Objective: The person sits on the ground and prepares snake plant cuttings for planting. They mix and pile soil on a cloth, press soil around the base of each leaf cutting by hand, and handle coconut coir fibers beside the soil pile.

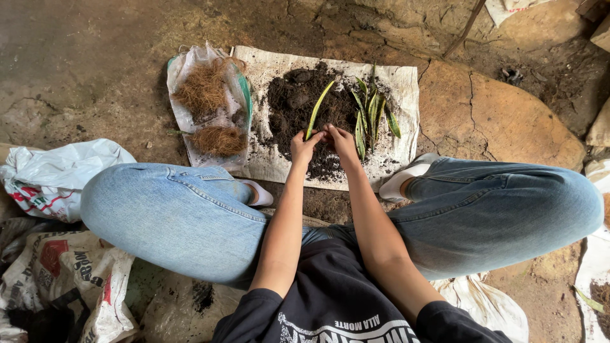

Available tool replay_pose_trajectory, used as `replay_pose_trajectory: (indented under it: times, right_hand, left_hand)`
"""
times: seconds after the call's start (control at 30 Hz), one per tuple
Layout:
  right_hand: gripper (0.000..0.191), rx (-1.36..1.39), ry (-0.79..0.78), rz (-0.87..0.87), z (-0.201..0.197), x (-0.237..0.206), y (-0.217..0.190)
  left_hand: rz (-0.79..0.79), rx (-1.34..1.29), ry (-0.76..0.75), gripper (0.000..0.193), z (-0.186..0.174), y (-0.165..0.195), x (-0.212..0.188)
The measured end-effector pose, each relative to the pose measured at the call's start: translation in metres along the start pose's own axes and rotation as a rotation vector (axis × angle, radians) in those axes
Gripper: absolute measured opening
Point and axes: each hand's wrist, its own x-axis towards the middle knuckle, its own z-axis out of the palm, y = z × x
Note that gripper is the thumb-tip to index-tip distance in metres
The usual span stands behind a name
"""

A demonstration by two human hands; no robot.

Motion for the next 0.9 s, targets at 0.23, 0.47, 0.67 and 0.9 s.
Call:
replay_pose_trajectory:
  times: [0.23, 0.47, 0.67, 0.9]
  right_hand:
    - [0.029, -0.146, -0.017, -0.027, -0.003, 0.004, 0.009]
    - [0.028, -0.348, 0.067, -0.141, -0.001, 0.006, 0.009]
    - [0.033, -0.282, 0.311, -0.138, -0.006, 0.006, 0.005]
    - [0.044, -0.825, 0.797, -0.519, -0.016, 0.013, 0.015]
  left_hand:
    - [-0.045, -0.104, -0.031, 0.027, -0.005, -0.001, 0.002]
    - [-0.078, 0.032, -0.049, 0.023, -0.006, 0.001, 0.001]
    - [-0.101, 0.073, -0.055, 0.021, -0.005, 0.000, -0.002]
    - [-0.164, -0.218, -0.009, 0.019, -0.004, -0.003, 0.001]
